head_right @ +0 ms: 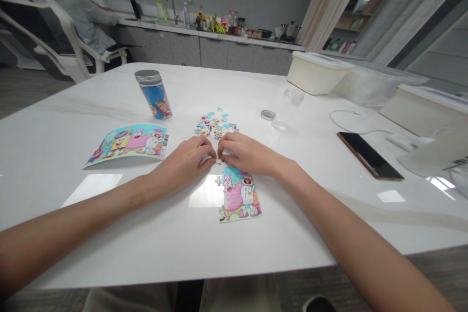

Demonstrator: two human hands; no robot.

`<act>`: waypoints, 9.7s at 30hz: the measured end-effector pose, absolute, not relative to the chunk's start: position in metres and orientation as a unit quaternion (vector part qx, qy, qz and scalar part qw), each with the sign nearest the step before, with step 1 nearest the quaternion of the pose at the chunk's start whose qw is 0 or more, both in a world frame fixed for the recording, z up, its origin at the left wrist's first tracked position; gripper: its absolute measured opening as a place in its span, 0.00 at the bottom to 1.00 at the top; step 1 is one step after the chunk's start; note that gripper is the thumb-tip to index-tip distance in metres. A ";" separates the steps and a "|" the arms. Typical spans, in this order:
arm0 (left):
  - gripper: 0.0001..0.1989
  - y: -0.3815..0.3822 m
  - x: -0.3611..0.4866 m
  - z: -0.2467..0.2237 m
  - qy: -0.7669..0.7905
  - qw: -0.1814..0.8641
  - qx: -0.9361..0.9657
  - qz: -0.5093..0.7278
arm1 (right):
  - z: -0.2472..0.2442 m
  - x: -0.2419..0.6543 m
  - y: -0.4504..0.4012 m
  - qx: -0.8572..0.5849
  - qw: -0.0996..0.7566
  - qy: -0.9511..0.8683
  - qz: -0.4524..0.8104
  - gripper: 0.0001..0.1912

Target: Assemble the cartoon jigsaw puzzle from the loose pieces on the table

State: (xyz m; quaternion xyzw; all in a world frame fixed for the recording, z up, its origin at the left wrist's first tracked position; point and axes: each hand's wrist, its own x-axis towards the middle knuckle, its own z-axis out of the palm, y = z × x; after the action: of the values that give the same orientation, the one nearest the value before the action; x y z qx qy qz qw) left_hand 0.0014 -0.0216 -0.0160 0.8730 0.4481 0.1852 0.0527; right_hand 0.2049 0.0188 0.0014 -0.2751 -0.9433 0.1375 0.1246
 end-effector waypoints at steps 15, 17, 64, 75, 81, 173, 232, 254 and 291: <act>0.08 -0.024 0.003 -0.015 0.433 0.083 0.877 0.190 | 0.002 0.206 0.020 -0.258 0.119 -0.948 0.146 0.07; 0.08 -0.024 0.003 -0.015 0.431 0.086 0.877 0.194 | 0.001 0.206 0.020 -0.256 0.122 -0.948 0.145 0.07; 0.03 -0.020 0.004 -0.018 0.446 0.364 0.751 0.324 | 0.008 0.200 0.013 -0.298 0.144 -0.933 0.144 0.06; 0.07 -0.022 0.001 -0.019 0.470 0.270 0.779 0.317 | 0.001 0.201 0.017 -0.270 0.133 -0.944 0.134 0.03; 0.04 -0.022 0.000 -0.016 0.458 0.311 0.778 0.296 | 0.002 0.200 0.016 -0.273 0.127 -0.942 0.147 0.02; 0.08 -0.009 -0.003 -0.012 0.402 0.584 0.577 0.404 | -0.006 0.194 0.013 -0.294 0.264 -0.918 0.035 0.06; 0.06 -0.055 -0.001 0.018 0.429 0.456 0.777 0.064 | 0.027 0.207 -0.013 -0.281 -0.084 -0.884 0.364 0.10; 0.10 -0.059 -0.001 0.027 0.439 0.407 0.801 0.027 | 0.025 0.207 -0.010 -0.296 -0.096 -0.867 0.388 0.12; 0.09 -0.054 0.001 0.022 0.474 0.381 0.791 0.068 | 0.027 0.206 -0.013 -0.292 -0.088 -0.874 0.379 0.14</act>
State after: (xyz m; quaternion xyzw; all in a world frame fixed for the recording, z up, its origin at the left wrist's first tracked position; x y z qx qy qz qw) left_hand 0.0006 -0.0541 0.0222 0.7911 0.4737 0.0683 0.3810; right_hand 0.2061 -0.0129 0.0270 -0.2917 -0.8740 0.3787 -0.0878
